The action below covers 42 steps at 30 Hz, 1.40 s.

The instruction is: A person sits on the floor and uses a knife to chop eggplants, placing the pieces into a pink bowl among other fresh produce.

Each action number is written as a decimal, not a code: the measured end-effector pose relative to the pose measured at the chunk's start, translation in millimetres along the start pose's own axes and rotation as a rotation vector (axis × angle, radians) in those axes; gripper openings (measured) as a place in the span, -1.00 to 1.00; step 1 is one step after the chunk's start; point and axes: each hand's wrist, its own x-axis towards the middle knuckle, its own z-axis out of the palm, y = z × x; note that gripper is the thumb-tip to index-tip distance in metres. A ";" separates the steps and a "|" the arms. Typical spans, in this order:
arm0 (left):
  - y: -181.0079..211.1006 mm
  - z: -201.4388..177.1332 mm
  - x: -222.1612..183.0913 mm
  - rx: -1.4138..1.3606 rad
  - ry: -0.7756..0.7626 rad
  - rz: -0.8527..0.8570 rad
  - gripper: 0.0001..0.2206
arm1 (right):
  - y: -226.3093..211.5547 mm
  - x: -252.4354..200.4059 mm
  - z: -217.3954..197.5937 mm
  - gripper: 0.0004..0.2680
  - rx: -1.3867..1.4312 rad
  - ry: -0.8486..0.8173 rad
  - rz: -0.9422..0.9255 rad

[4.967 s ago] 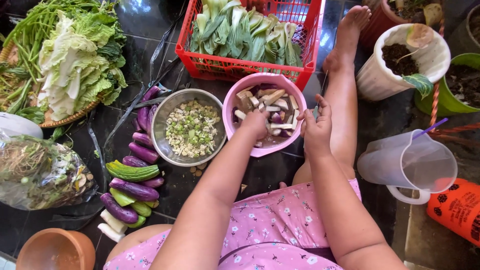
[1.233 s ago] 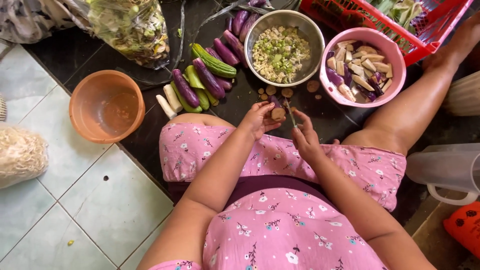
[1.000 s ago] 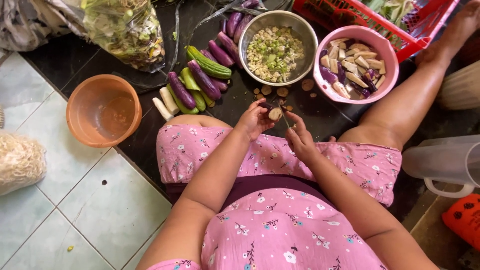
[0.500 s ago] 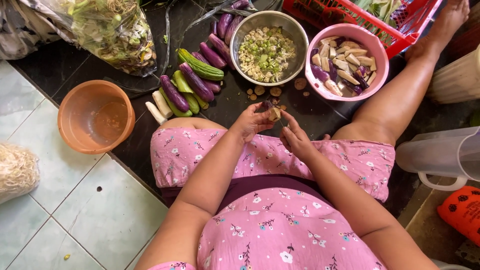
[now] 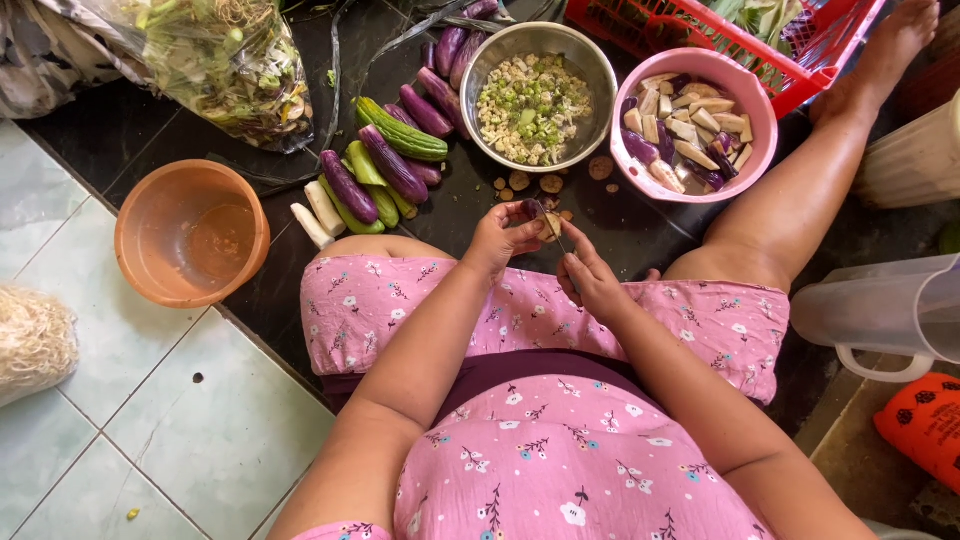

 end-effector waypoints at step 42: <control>-13.2 4.4 -3.0 -0.053 -0.004 0.041 -0.56 | -10.9 5.0 14.9 -0.67 -0.334 0.107 0.181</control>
